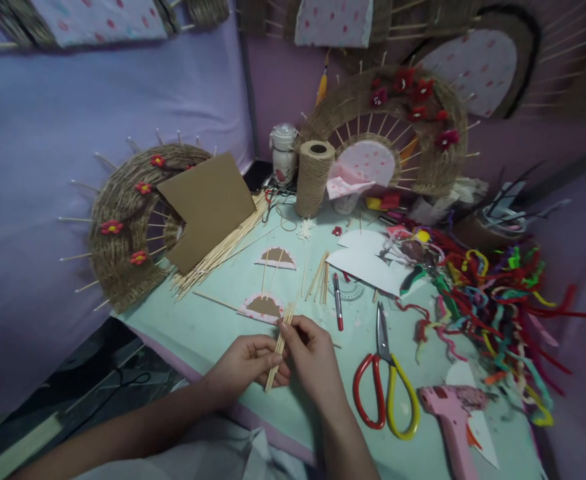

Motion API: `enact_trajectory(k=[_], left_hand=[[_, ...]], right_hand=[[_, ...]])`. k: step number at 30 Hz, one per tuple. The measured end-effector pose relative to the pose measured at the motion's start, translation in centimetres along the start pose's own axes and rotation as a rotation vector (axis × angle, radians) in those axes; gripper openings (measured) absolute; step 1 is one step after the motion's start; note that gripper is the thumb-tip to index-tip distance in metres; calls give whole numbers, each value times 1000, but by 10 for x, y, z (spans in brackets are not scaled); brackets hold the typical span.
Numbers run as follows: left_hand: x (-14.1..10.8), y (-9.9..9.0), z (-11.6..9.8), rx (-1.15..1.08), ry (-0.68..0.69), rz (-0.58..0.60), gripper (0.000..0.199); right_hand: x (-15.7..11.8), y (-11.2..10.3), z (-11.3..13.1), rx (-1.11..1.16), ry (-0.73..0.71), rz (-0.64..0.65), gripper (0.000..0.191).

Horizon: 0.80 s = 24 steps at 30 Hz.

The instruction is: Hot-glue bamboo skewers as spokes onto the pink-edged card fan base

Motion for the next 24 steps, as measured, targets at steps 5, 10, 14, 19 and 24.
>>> enact_trajectory(k=[5, 10, 14, 19, 24], left_hand=[[-3, 1, -1, -28, -27, -6, 68], [0, -1, -2, -61, 28, -23, 60], [-1, -5, -1, -88, 82, -72, 57], [-4, -12, 1, -113, 124, -155, 55], [-3, -16, 6, -129, 137, -145, 55]], right_hand=[[1, -2, -2, -42, -18, -3, 32], [-2, 0, -1, -173, -99, 51, 27], [-2, -8, 5, -346, -139, 106, 24], [23, -34, 32, -892, -122, -310, 24], [62, -14, 46, -1109, -24, -362, 21]])
Point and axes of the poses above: each hand's wrist, its own x-axis towards the middle knuckle, its own y-axis out of the palm, z = x × y, the point moved 4 cm from there along x, towards the middle knuckle, and after that the axes turned 8 degrees about y, right-handed, at the moved point
